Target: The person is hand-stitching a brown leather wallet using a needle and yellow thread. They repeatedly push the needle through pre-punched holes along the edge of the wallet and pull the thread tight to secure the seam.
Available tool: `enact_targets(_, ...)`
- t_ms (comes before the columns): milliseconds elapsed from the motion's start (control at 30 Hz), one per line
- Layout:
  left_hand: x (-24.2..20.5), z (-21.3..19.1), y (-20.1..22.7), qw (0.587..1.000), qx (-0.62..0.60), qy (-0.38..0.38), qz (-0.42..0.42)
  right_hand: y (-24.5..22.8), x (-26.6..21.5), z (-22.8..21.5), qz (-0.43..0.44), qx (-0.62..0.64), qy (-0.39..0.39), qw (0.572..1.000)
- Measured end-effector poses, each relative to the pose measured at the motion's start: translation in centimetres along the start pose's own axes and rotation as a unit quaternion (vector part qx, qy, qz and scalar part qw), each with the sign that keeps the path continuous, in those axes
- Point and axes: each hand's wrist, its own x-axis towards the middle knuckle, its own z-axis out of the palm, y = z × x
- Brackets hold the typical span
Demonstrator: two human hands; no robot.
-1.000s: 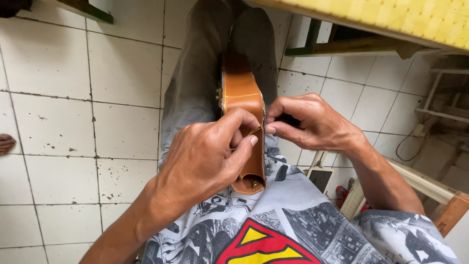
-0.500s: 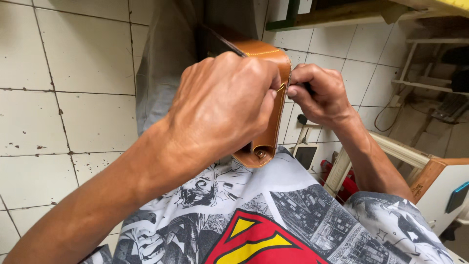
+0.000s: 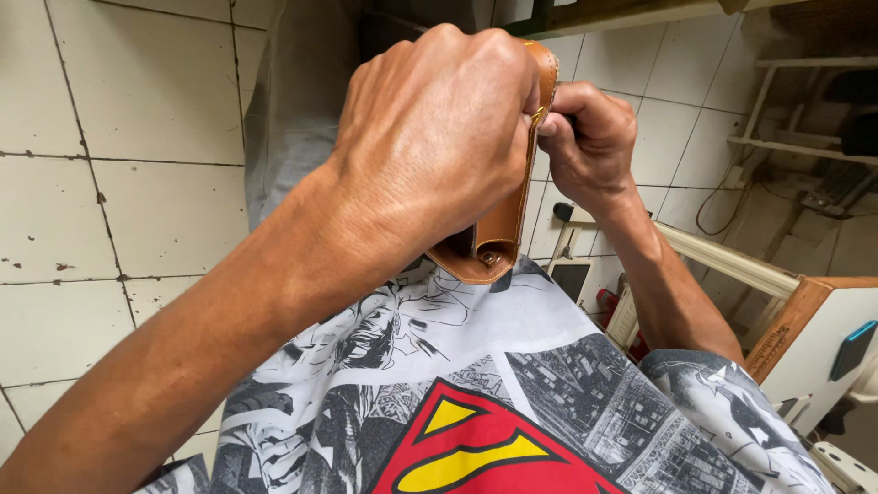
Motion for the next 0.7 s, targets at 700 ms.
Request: enact_targets(700,-2.0,-2.5,-2.0,0.981,-0.187,0.042,0.021,-2.9,0.7,1.2,0.18,0.223,0.258,0.923)
